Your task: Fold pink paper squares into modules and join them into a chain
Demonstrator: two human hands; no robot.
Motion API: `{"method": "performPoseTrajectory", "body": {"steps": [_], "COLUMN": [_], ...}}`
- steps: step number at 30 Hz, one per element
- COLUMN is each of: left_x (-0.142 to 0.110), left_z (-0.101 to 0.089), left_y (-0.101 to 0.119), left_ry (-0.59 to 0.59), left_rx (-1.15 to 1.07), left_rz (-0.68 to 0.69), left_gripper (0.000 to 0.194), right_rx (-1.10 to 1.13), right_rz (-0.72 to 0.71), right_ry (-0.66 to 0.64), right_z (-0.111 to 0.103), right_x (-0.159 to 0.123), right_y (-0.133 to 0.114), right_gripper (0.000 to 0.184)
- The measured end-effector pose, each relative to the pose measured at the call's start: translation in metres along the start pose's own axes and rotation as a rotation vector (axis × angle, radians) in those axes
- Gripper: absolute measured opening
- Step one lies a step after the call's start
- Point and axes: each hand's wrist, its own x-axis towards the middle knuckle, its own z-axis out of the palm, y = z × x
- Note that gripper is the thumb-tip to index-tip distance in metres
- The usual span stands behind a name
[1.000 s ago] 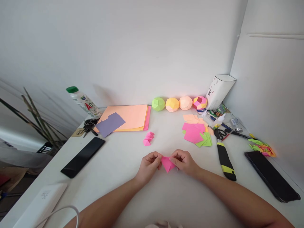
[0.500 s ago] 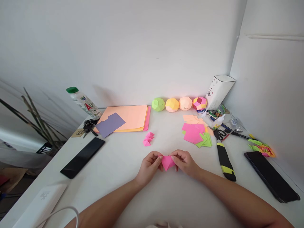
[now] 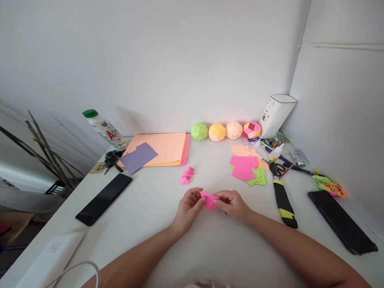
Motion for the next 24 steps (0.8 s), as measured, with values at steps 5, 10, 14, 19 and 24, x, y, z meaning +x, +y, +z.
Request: {"method": "performPoseTrajectory", "body": {"steps": [5, 10, 14, 19, 24], "left_x": [-0.001, -0.001, 0.0, 0.0, 0.0], "left_z": [0.001, 0.001, -0.001, -0.002, -0.002], "left_y": [0.003, 0.005, 0.004, 0.005, 0.002], "left_ry": [-0.01, -0.041, -0.067, -0.125, -0.153], "left_rx": [0.014, 0.001, 0.005, -0.059, -0.142], "left_rz": [-0.015, -0.046, -0.044, -0.072, -0.067], "left_gripper": [0.031, 0.035, 0.035, 0.033, 0.027], "right_rx": [0.022, 0.041, 0.063, 0.105, 0.076], "right_rz": [0.012, 0.037, 0.024, 0.023, 0.047], "right_ry": [0.032, 0.096, 0.096, 0.09, 0.081], "right_z": [-0.001, -0.004, -0.006, -0.004, -0.004], "right_x": [0.001, 0.001, 0.002, 0.004, 0.005], "right_y": [0.005, 0.006, 0.0, 0.0, 0.012], "right_gripper": [0.028, 0.026, 0.026, 0.021, 0.019]}}
